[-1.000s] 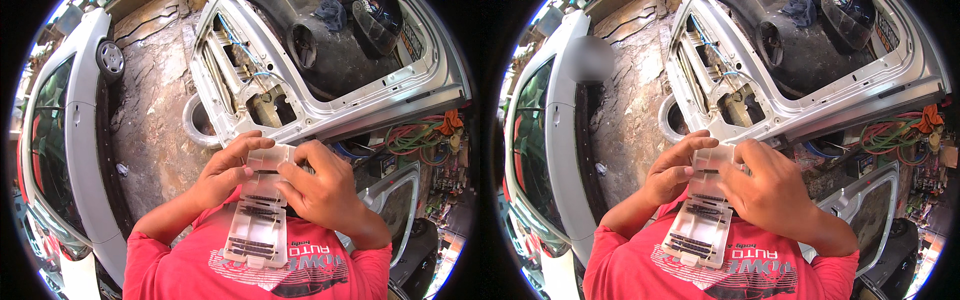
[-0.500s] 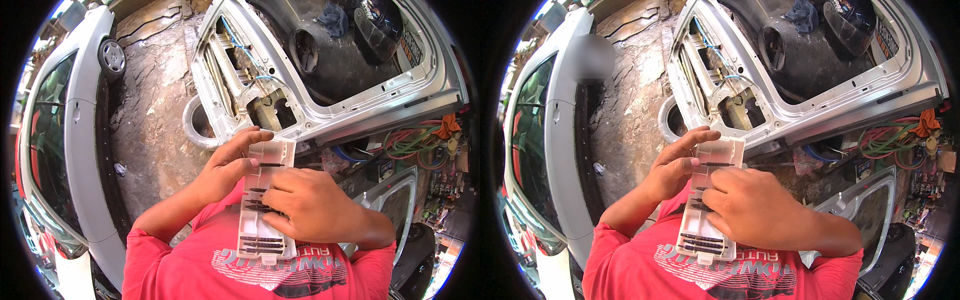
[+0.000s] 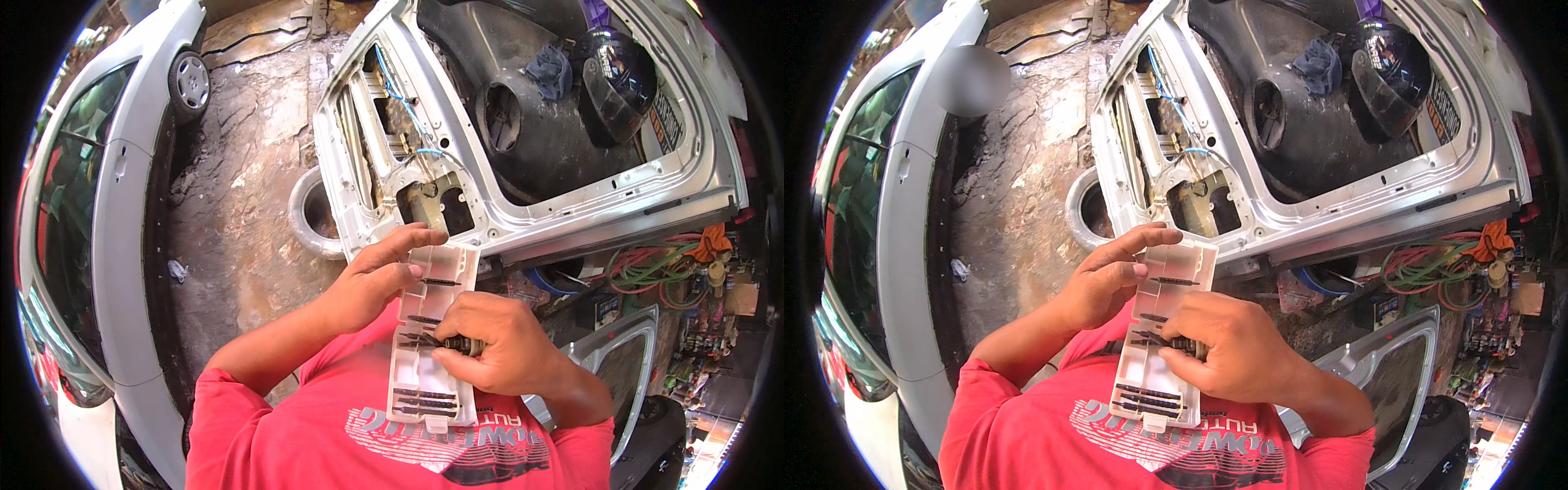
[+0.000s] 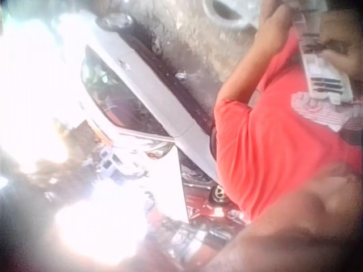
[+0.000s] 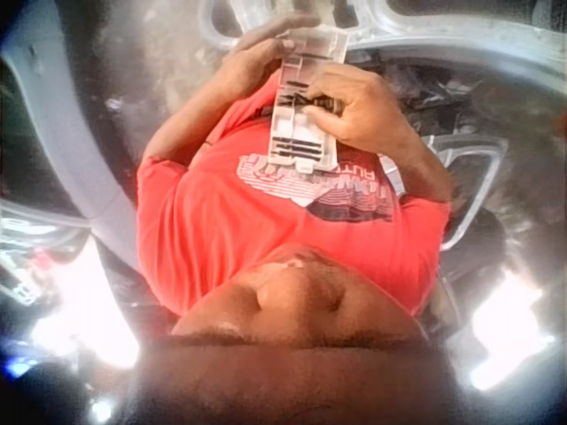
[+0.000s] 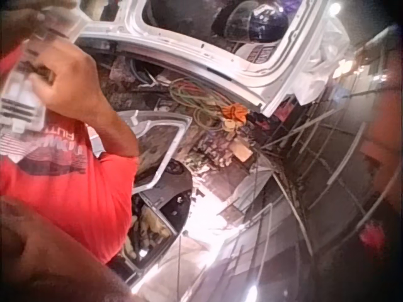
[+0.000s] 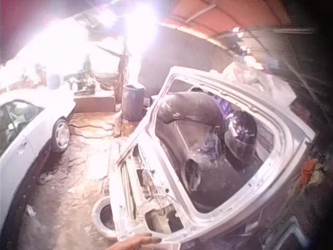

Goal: The person removes a window regulator from a car door, places it on another door, and then installs a new weather stripping seal onto the door frame. They also handle a package of clips and install them into the door.

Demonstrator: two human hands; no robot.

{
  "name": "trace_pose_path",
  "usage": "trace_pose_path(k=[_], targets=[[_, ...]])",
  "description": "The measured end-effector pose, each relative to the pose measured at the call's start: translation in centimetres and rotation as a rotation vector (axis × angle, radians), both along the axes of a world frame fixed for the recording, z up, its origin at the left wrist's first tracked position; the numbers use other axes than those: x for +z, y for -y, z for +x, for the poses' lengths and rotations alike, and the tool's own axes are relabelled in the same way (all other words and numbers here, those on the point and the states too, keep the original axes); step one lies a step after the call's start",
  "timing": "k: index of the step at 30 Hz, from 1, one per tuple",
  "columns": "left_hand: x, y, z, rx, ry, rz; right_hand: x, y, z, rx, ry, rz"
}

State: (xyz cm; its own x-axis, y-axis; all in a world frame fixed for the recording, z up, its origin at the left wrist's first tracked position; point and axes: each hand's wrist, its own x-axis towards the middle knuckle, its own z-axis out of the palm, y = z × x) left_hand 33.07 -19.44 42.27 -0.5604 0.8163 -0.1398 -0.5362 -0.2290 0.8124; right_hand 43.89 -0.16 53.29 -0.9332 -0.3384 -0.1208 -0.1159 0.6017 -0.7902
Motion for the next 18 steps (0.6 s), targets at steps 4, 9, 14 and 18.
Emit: trace_pose_path(k=[4, 9, 14, 18], targets=[[0.8, 0.1, -0.1, 0.033, 0.069, 0.01, -0.4, -1.2, -0.3, -0.12, 0.269, -0.218], [0.0, 0.2, -0.4, 0.027, 0.125, 0.083, -0.5, -1.8, -0.8, -0.321, 0.458, -0.527], [0.8, 0.0, -0.7, 0.067, 0.124, 0.08, 0.2, -1.9, -1.2, -0.326, 0.413, -0.359], [1.2, -0.2, -1.2, 0.065, 0.149, 0.079, 0.4, -1.7, -1.5, -0.274, 0.105, -0.211]])
